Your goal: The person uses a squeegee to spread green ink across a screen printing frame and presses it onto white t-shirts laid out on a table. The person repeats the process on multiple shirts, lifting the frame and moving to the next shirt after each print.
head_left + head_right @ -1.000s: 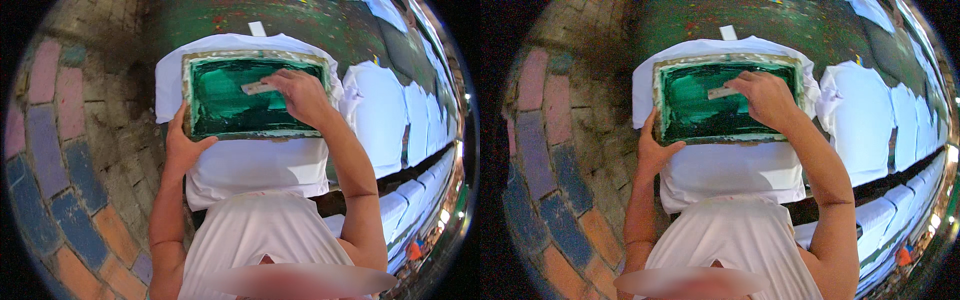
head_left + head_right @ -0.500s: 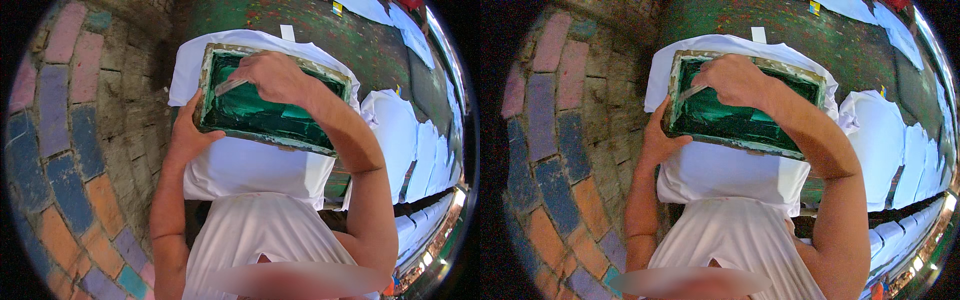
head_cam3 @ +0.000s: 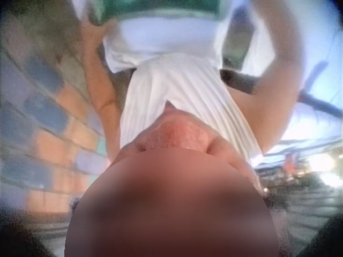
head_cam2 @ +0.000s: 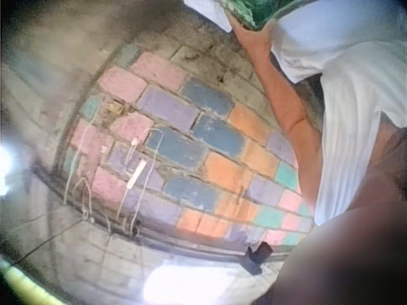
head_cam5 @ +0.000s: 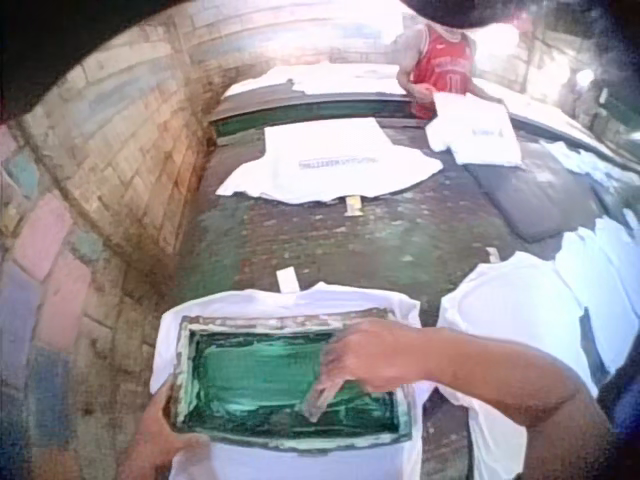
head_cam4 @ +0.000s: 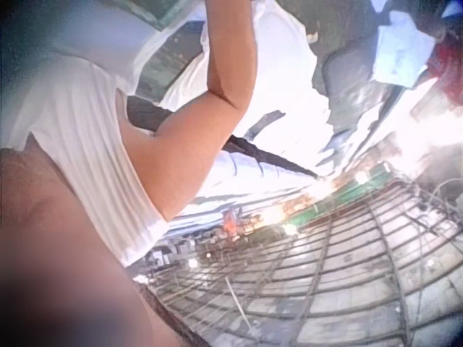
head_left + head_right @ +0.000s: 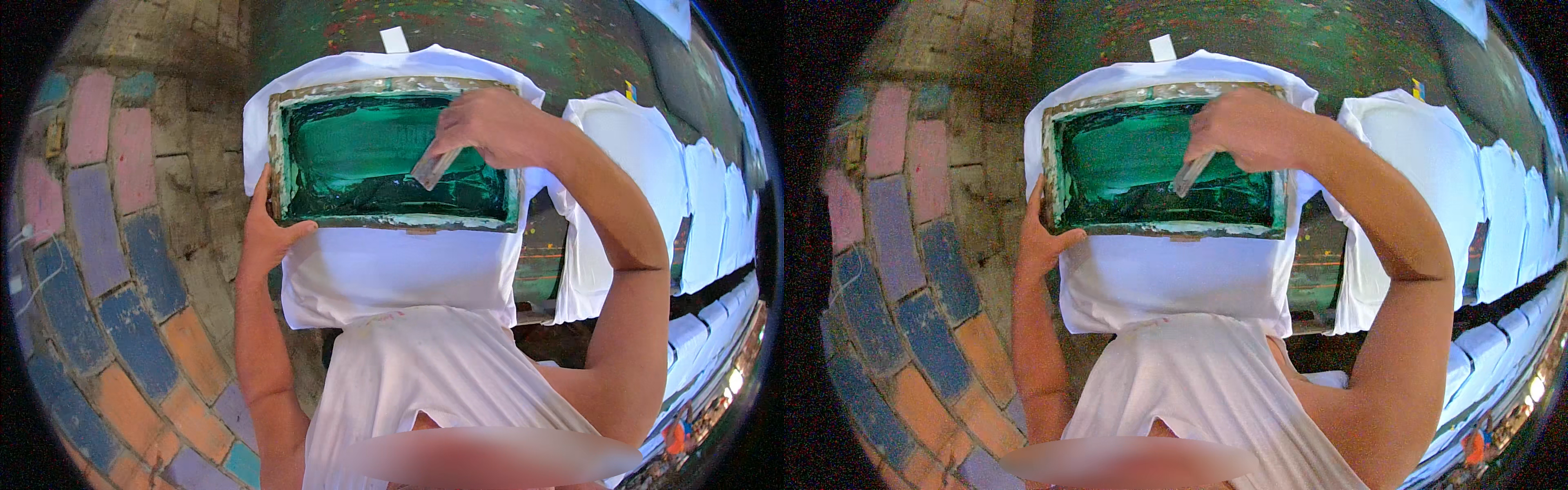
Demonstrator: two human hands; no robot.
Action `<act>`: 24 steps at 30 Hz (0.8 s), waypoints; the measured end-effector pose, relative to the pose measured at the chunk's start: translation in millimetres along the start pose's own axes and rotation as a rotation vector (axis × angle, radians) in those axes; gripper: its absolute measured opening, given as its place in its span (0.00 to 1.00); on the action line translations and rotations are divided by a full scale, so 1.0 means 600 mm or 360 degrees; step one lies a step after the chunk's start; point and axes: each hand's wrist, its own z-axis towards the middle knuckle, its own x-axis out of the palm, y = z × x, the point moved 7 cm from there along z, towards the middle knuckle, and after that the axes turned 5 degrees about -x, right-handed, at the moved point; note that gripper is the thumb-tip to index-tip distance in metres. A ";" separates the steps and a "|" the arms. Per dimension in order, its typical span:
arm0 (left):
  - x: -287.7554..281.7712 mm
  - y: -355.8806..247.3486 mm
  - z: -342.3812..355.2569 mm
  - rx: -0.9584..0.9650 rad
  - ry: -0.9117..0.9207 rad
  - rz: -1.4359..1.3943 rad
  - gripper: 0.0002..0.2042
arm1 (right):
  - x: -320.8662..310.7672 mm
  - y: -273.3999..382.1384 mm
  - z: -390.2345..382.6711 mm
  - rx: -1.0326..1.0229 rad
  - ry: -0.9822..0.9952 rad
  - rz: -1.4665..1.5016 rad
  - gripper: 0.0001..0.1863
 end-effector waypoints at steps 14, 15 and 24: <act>-0.005 0.044 0.080 0.0102 -0.0433 0.0042 0.27 | 0.106 0.203 -0.074 0.0692 -0.0681 -0.0303 0.22; 0.000 0.039 0.081 0.0116 -0.0435 0.0068 0.25 | 0.113 0.211 -0.072 0.0694 -0.0697 -0.0303 0.22; 0.014 0.052 0.088 0.0200 -0.0333 -0.0131 0.24 | 0.104 0.172 -0.263 0.1432 -0.1491 -0.0520 0.19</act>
